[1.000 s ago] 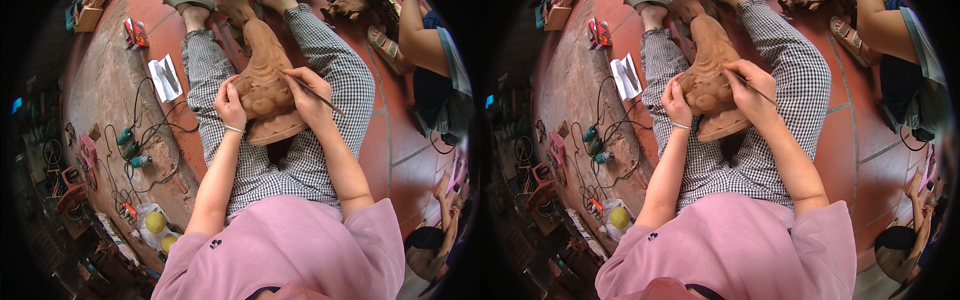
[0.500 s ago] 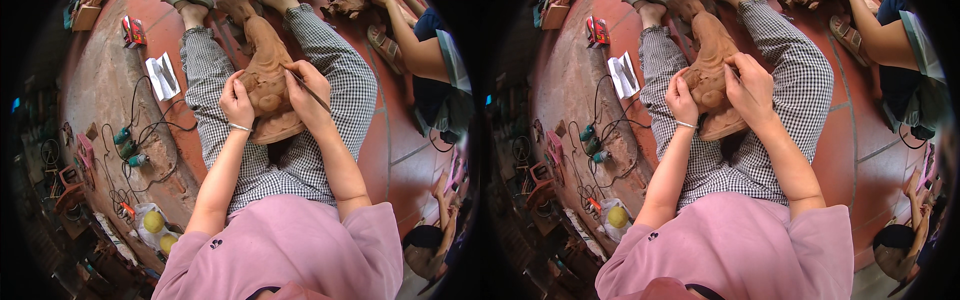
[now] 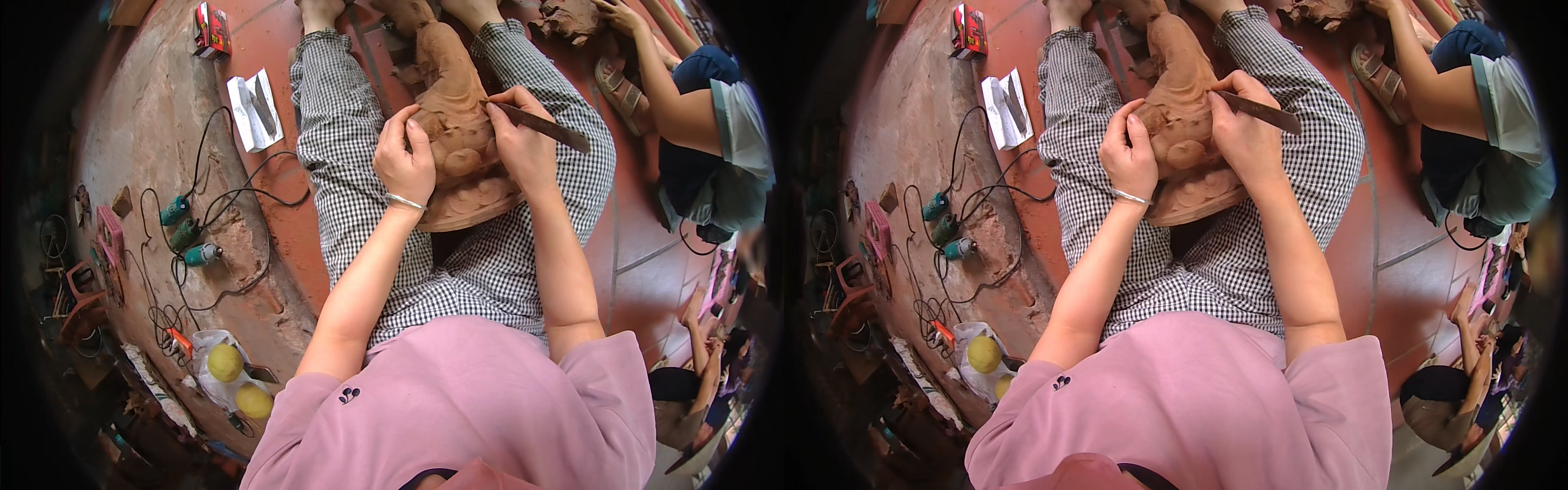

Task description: The person carves a wooden sculpture using a chisel, focusing on detailing the surface. They hold the sculpture with one hand and use the chisel with the other to shape and refine the wood.

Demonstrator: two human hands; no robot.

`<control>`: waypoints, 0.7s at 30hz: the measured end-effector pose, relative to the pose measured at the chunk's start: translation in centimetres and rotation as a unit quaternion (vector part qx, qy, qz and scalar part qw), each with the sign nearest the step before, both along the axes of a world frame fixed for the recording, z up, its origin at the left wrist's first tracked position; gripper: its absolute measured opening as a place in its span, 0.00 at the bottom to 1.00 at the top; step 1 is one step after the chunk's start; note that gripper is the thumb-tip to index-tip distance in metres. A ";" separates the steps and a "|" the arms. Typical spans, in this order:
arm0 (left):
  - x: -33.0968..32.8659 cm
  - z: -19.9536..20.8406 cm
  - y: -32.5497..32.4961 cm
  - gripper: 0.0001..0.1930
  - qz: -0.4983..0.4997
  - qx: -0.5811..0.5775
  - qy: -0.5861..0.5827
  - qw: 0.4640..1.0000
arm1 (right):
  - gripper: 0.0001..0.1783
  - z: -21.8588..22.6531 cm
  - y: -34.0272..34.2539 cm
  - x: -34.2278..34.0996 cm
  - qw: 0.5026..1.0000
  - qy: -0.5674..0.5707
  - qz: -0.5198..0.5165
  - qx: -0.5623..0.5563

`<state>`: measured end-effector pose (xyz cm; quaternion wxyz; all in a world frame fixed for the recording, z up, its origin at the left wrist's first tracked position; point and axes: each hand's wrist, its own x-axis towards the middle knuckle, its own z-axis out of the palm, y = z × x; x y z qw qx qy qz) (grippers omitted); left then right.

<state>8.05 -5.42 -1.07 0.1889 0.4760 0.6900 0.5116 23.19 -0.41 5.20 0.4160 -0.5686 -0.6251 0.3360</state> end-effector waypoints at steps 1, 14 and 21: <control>0.1 -0.3 0.2 0.15 0.006 0.022 0.019 1.000 | 0.05 -0.1 0.0 -0.2 0.999 -0.036 0.002 0.026; 0.5 0.1 0.2 0.15 0.013 0.022 0.034 0.999 | 0.03 0.3 -0.5 -1.0 0.995 -0.095 -0.004 0.036; 0.1 0.0 0.2 0.15 0.008 0.019 0.030 0.999 | 0.03 0.7 -0.4 -0.7 1.000 -0.029 0.011 -0.001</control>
